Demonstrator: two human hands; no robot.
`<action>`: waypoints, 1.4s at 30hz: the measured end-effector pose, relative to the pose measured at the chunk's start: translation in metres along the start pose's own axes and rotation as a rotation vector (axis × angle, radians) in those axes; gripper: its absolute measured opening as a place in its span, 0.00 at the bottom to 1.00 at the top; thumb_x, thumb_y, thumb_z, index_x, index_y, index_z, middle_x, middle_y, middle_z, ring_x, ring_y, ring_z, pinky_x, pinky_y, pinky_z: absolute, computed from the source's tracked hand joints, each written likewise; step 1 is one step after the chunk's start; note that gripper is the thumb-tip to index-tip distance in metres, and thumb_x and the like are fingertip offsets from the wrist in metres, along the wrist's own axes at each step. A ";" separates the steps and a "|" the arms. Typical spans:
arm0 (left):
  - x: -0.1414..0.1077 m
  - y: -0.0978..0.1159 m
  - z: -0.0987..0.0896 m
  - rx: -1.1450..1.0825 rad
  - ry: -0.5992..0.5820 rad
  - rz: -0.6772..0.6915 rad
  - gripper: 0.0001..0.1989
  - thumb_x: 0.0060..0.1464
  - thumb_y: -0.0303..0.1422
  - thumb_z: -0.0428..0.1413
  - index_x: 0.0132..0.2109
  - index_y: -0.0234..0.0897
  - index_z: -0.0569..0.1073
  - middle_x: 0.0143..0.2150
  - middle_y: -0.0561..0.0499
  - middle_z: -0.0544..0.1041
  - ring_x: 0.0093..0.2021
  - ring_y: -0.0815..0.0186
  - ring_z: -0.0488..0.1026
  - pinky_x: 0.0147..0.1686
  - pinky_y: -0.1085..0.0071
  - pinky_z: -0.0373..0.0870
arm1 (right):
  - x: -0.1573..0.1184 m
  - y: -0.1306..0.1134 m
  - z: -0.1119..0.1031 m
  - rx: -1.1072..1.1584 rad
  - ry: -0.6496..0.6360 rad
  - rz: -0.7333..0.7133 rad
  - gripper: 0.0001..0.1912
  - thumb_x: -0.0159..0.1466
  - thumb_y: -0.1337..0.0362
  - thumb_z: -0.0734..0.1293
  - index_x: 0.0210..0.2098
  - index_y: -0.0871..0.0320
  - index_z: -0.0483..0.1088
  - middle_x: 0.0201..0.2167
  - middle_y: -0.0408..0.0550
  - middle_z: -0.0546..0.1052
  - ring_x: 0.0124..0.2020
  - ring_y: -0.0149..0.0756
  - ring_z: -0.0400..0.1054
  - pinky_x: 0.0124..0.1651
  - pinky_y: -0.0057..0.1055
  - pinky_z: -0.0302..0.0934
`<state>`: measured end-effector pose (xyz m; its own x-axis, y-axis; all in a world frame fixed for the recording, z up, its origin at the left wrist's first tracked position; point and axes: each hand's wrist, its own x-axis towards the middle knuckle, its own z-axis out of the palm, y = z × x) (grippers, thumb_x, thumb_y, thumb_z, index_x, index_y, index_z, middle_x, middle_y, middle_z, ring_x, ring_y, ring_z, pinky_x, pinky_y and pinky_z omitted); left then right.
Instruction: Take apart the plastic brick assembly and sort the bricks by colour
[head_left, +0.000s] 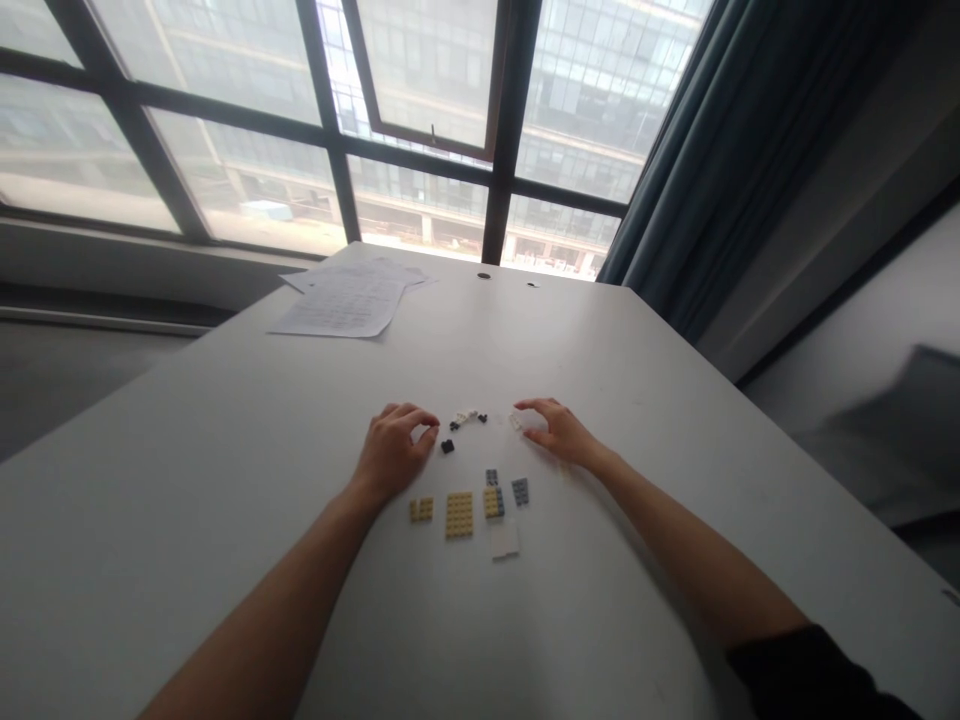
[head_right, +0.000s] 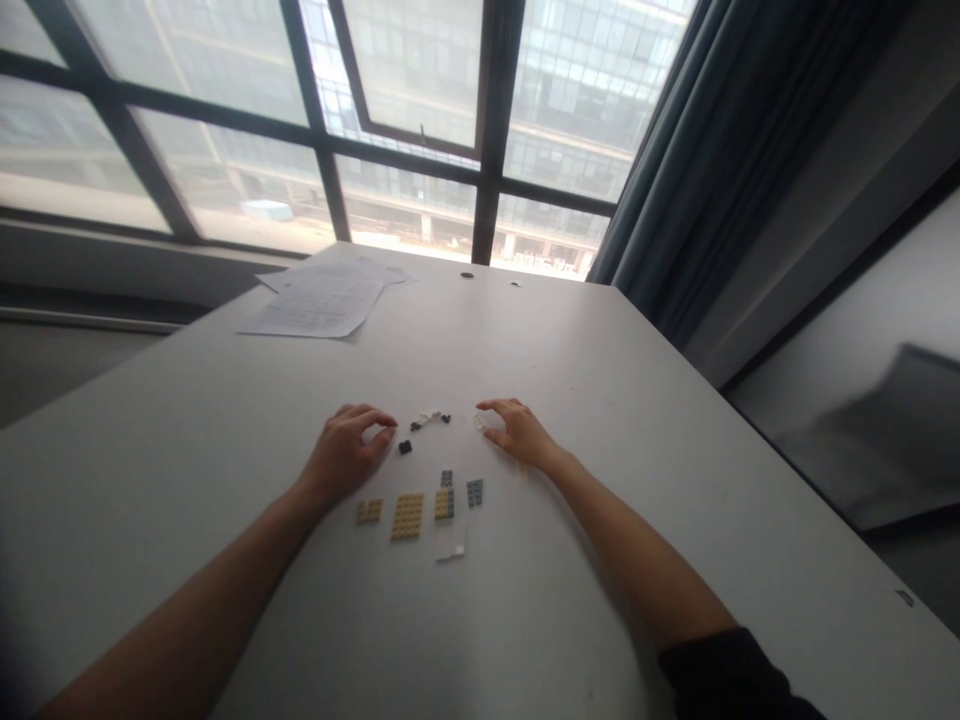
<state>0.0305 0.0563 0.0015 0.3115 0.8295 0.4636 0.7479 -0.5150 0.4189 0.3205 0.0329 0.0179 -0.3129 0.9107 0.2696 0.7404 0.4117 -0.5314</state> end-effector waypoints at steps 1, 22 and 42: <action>0.000 0.000 0.000 -0.002 0.003 -0.003 0.09 0.54 0.34 0.51 0.35 0.39 0.76 0.39 0.49 0.78 0.43 0.58 0.69 0.48 0.60 0.64 | 0.006 0.000 0.003 -0.002 -0.027 -0.001 0.22 0.56 0.73 0.67 0.50 0.55 0.69 0.49 0.49 0.75 0.53 0.40 0.66 0.57 0.43 0.58; -0.002 0.015 -0.001 0.063 0.044 0.138 0.09 0.56 0.33 0.52 0.40 0.40 0.76 0.42 0.47 0.77 0.47 0.57 0.68 0.50 0.57 0.60 | -0.051 -0.023 -0.023 0.430 0.063 0.151 0.15 0.62 0.57 0.66 0.45 0.58 0.70 0.39 0.50 0.77 0.41 0.37 0.72 0.47 0.38 0.64; -0.018 0.086 0.001 -0.070 -0.318 0.572 0.09 0.56 0.41 0.55 0.36 0.47 0.79 0.50 0.49 0.74 0.57 0.54 0.62 0.59 0.50 0.51 | -0.086 -0.038 0.006 -0.111 -0.029 -0.140 0.15 0.62 0.63 0.66 0.49 0.55 0.67 0.44 0.51 0.76 0.49 0.42 0.65 0.54 0.41 0.55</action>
<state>0.0899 -0.0028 0.0280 0.8147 0.4389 0.3789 0.3767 -0.8974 0.2296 0.3152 -0.0612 0.0099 -0.4333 0.8462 0.3102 0.7492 0.5295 -0.3979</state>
